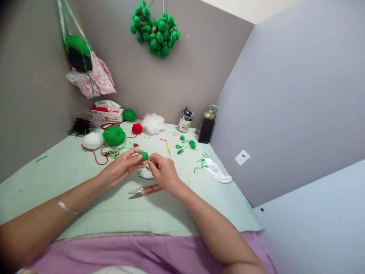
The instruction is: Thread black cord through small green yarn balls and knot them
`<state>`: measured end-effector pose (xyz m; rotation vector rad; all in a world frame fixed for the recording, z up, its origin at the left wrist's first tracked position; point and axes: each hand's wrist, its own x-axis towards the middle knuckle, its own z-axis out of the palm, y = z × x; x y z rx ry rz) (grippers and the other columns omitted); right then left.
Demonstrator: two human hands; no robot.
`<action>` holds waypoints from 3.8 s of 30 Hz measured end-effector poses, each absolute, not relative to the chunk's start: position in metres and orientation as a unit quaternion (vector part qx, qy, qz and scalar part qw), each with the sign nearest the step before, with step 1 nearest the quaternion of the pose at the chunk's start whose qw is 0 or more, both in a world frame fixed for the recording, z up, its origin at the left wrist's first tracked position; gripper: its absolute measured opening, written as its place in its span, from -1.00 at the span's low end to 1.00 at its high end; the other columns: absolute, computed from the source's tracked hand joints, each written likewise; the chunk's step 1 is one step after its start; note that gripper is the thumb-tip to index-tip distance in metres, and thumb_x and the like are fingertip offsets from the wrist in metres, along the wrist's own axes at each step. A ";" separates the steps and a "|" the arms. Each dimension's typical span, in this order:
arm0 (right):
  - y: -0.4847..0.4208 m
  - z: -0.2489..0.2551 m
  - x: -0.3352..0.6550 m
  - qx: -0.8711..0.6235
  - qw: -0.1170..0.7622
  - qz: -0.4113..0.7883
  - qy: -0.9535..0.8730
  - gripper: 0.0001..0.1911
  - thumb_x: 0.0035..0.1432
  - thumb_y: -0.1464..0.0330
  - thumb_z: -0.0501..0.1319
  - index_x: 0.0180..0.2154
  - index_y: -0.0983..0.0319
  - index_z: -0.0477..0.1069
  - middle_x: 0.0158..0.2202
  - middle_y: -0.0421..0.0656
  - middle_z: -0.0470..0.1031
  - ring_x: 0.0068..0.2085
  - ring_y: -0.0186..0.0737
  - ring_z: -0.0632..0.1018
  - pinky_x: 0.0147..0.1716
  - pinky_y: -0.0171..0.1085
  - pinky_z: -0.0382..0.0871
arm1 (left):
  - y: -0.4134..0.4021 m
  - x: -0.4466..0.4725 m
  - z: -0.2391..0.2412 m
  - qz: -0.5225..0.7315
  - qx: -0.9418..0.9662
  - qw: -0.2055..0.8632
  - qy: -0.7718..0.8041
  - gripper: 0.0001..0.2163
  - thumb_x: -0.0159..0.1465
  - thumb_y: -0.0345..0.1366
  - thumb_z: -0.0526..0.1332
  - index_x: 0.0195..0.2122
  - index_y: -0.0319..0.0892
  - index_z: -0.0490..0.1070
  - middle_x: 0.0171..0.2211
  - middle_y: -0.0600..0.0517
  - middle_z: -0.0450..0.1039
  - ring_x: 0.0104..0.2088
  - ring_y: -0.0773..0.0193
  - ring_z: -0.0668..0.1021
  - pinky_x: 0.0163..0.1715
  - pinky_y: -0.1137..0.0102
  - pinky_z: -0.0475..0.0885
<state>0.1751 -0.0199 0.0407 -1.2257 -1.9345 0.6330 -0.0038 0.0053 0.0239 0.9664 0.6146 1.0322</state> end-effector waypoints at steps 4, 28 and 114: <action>-0.015 0.038 0.176 -0.452 0.409 0.298 -0.735 -0.84 0.24 0.33 0.12 -0.38 0.22 0.38 -0.63 -0.31 0.33 -0.58 -0.42 0.26 -0.53 -0.39 0.14 | -0.001 -0.002 0.029 0.479 0.481 0.674 0.291 -0.75 0.16 -0.24 0.37 -0.22 -0.16 0.34 -0.41 0.14 0.45 -0.34 0.36 0.56 -0.11 0.35 0.44; -0.006 0.046 0.178 -0.426 0.443 0.438 -0.656 -0.88 0.01 0.33 0.32 -0.44 0.26 0.49 -0.58 -0.27 0.38 -0.54 -0.40 0.33 -0.52 -0.36 0.22 | -0.001 -0.007 0.026 0.501 0.609 0.482 0.380 -0.71 0.08 -0.18 0.38 -0.17 -0.12 0.53 -0.57 0.19 -0.12 -0.53 0.40 0.07 -0.49 0.43 0.02; 0.021 0.041 0.210 -0.358 0.382 0.661 -0.537 -0.71 0.10 0.19 0.31 -0.44 0.29 0.37 -0.65 -0.40 -0.13 -0.58 -0.46 -0.10 -0.58 -0.36 -0.22 | 0.007 -0.011 0.027 0.374 0.515 0.731 0.246 -0.71 0.21 -0.13 0.31 -0.15 -0.22 0.49 -0.29 0.03 0.46 -0.33 0.32 0.57 -0.17 0.37 0.43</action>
